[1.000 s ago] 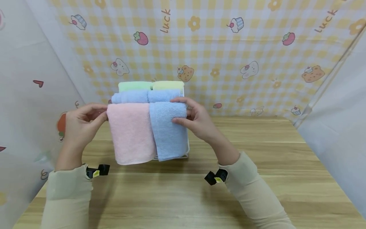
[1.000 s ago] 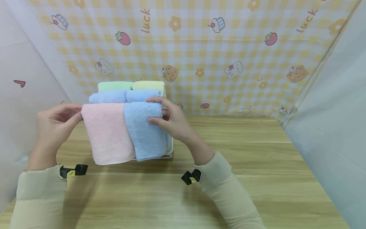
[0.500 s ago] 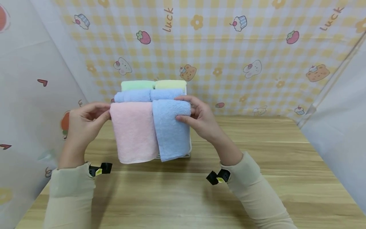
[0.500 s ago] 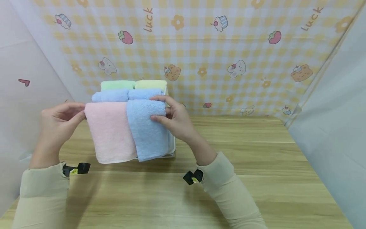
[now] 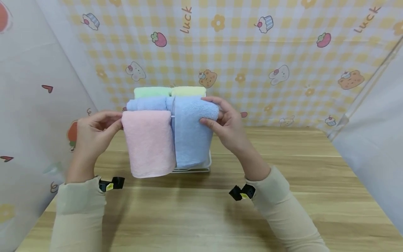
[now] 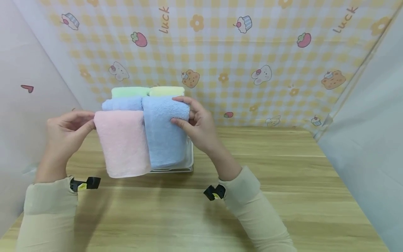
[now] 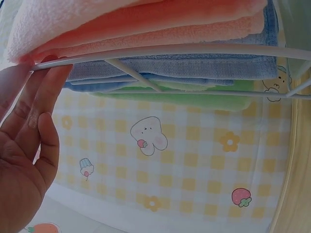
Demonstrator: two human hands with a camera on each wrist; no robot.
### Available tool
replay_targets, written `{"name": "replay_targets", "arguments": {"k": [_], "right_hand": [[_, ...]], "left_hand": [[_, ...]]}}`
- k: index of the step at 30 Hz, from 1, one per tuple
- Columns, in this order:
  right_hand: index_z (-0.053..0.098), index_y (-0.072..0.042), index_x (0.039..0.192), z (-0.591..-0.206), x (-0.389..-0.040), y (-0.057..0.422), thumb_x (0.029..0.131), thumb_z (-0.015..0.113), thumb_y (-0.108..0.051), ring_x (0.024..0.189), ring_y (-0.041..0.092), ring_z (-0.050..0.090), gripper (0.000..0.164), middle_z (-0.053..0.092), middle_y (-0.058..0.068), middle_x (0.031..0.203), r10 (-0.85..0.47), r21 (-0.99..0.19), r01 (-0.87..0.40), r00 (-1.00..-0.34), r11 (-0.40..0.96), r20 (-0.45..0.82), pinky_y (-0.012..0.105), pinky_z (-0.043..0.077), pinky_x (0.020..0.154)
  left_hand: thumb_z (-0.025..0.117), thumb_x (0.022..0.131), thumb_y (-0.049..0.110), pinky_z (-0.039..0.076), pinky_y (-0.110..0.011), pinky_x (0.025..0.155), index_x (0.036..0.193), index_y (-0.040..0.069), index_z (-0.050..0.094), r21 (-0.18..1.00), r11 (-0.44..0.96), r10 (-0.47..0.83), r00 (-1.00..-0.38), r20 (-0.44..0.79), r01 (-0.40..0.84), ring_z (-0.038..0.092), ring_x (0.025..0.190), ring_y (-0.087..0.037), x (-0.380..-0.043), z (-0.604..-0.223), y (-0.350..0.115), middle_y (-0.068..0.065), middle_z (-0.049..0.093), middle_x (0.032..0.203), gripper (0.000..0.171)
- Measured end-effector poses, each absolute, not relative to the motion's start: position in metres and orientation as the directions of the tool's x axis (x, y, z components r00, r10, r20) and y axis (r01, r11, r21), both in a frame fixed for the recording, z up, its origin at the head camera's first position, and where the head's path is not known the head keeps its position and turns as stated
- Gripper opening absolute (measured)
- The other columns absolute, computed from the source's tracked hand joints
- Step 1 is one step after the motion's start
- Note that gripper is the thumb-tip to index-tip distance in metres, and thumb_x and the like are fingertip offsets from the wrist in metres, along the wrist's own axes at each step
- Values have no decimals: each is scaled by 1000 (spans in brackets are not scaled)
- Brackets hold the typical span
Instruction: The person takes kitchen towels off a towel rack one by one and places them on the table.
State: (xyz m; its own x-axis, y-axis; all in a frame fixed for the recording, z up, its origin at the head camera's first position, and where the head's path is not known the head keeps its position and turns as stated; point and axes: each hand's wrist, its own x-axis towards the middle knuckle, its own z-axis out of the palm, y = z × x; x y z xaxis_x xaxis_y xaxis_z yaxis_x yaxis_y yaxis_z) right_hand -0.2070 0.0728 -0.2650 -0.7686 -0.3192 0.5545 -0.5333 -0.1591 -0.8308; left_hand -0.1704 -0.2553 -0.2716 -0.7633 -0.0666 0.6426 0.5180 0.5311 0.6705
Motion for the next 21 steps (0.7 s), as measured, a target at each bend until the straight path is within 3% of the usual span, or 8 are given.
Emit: {"name": "replay_targets", "arguments": {"k": [5,13,16,21], "right_hand": [[48,8,134,-263,-205,71,88,64,15,92,9,69,50,65,32,105,-284,-831,-529,-781,-173,557,27,60,79],[50,8,132,-263,-202,71,86,66,14,89,11,69,49,66,29,108,-194,-815,-553,-792,-174,579,27,61,77],[52,7,131,-263,-202,71,86,68,12,87,12,68,48,69,23,108,-157,-797,-579,-783,-170,602,27,60,75],[52,7,130,-264,-203,72,86,69,10,87,12,68,46,72,0,101,-102,-767,-610,-766,-196,635,24,59,73]], "left_hand": [[67,89,-9,54,-8,70,102,-14,69,670,526,-60,-763,643,523,66,70,5,-170,-270,-255,28,69,85,15],[67,89,-8,54,-8,68,102,-13,69,671,528,-52,-769,638,521,65,70,5,-171,-271,-255,28,69,84,14],[66,89,-9,54,-8,68,102,-13,69,669,529,-54,-766,640,522,65,70,5,-170,-270,-256,28,68,84,14],[66,89,-9,53,-8,68,102,-14,69,663,532,-51,-761,646,527,65,70,5,-168,-269,-255,29,68,84,14]]}}
